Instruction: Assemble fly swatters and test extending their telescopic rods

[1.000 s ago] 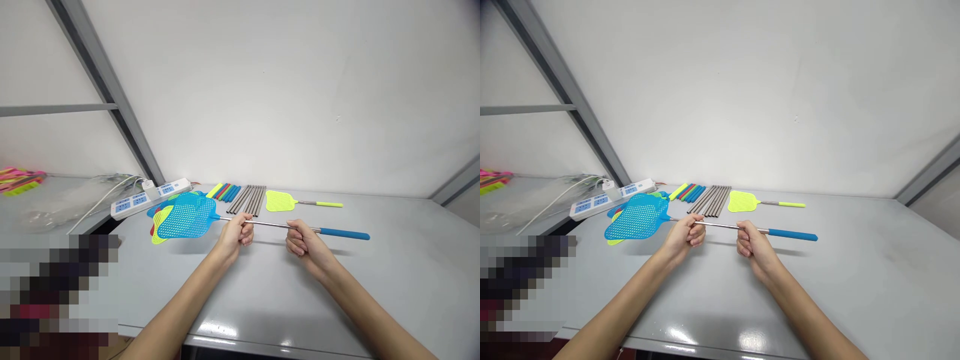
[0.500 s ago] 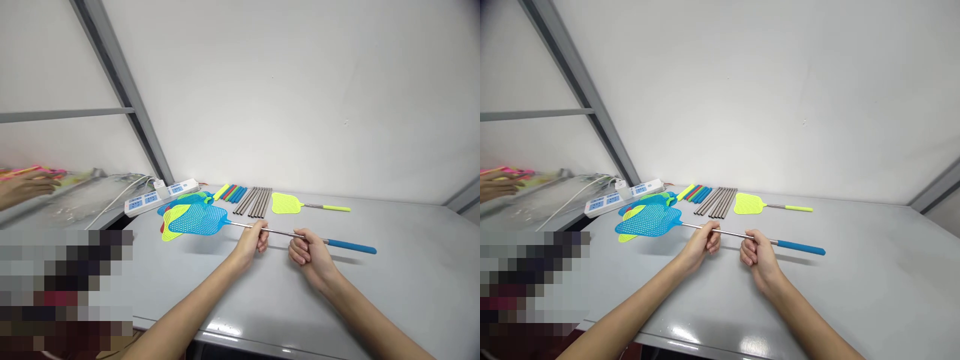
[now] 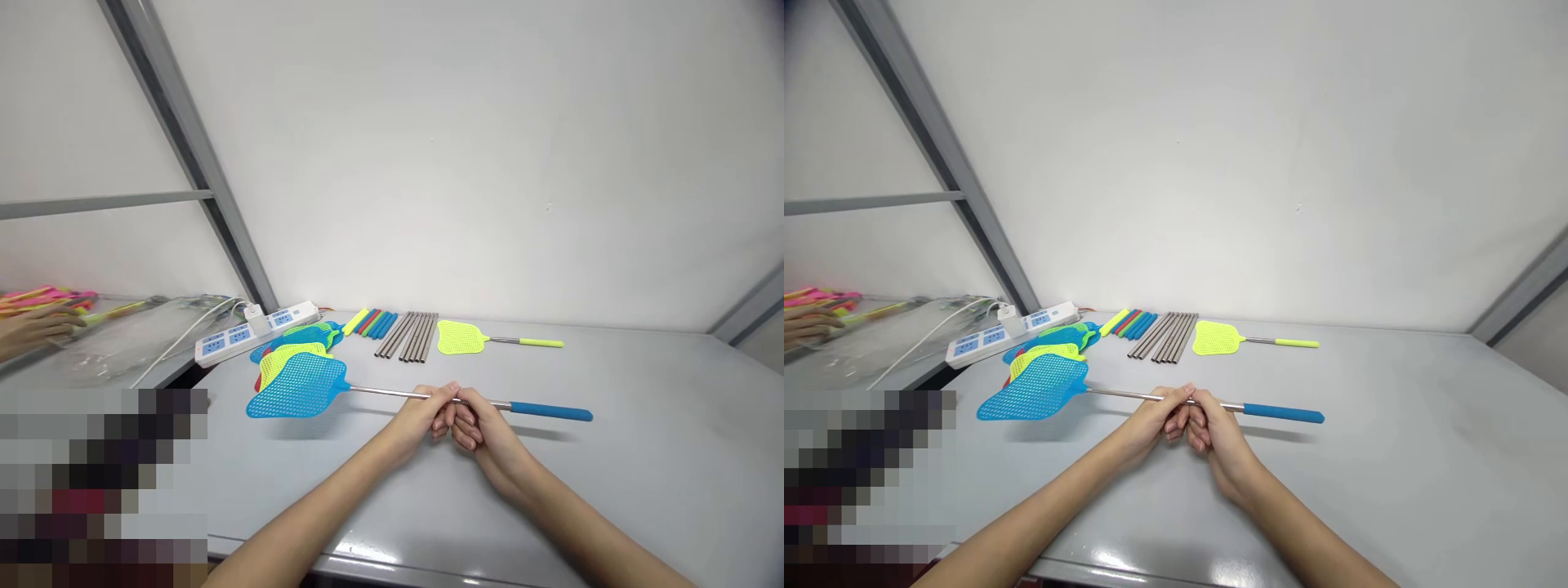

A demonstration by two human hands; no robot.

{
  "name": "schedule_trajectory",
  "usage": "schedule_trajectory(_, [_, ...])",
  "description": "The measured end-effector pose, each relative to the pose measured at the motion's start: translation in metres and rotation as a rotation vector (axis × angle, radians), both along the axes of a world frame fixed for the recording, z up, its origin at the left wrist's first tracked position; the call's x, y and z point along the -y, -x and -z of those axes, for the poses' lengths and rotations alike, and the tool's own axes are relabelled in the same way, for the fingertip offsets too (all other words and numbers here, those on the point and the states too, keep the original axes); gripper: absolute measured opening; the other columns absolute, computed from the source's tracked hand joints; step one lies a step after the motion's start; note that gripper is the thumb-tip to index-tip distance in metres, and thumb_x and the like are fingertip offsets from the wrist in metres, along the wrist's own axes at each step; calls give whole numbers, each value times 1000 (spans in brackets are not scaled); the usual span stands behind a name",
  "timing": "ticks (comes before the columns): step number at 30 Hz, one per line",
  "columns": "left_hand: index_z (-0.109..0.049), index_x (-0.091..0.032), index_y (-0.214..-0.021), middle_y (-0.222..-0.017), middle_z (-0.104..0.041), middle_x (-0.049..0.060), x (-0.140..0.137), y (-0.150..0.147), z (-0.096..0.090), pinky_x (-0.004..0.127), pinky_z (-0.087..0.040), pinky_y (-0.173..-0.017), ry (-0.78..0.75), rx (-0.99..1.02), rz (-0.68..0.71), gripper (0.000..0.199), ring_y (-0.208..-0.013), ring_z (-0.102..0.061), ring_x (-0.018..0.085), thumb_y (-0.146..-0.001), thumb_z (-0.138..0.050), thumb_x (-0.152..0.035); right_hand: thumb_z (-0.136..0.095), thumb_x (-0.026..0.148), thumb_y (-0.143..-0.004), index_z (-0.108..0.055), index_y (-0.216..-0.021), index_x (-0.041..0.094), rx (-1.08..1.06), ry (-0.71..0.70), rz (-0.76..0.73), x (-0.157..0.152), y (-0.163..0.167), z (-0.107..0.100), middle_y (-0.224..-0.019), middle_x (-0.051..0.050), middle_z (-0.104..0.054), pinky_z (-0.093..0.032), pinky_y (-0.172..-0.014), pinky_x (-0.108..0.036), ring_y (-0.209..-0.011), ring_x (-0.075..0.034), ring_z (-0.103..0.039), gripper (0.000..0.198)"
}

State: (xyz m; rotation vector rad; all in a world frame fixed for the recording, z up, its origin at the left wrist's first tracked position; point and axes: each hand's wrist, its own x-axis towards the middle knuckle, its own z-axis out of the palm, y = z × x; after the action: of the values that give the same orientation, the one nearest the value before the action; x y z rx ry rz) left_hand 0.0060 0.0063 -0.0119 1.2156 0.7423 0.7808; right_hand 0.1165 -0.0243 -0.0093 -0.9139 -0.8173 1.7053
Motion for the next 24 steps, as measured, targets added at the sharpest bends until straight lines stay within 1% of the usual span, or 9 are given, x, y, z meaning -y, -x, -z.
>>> schedule_trajectory(3, [-40,-14,-43,-32,-28,-6,1,-1,1,21,-16,-38,62,38,-2,43,-32,-26,4,-74,-41,-45,-46,38,-71,-33,-44,17,-16,33,-7,-2,-1,1,-35,7,-26,-24,-43,-22,-34,-5,-25,36])
schedule_trajectory(7, [-41,-14,-46,-33,-29,-6,2,-4,3,20,-16,-37,100,63,-12,40,-32,-26,4,-73,-43,-44,-45,37,-70,-32,-45,17,-37,66,3,-3,-2,3,-35,7,-26,-22,-41,-22,-34,-5,-25,35])
schedule_trajectory(11, [-42,-14,-49,-35,-30,-6,1,-5,4,20,-15,-37,116,73,-7,35,-32,-28,4,-72,-45,-40,-44,35,-69,-30,-45,17,-74,108,0,-5,-3,4,-34,7,-25,-21,-40,-21,-33,-5,-25,33])
schedule_trajectory(15, [-40,-14,-46,-35,-32,-5,0,-5,5,21,-16,-37,127,67,-11,37,-32,-29,4,-71,-46,-40,-44,34,-69,-30,-45,17,-100,166,-30,-6,-4,3,-33,8,-24,-20,-39,-20,-33,-5,-23,33])
schedule_trajectory(20, [-40,-14,-45,-34,-32,-5,-1,-4,5,20,-18,-37,122,34,-15,36,-33,-30,5,-70,-46,-40,-45,31,-68,-29,-44,17,-129,189,-42,-7,-4,3,-32,8,-24,-20,-38,-20,-32,-4,-21,32])
schedule_trajectory(24, [-40,-15,-45,-34,-32,-5,-2,-3,6,21,-18,-37,129,34,15,35,-33,-31,5,-70,-44,-38,-46,32,-68,-30,-44,17,-146,226,-53,-8,-5,4,-32,8,-23,-19,-38,-19,-32,-4,-21,33])
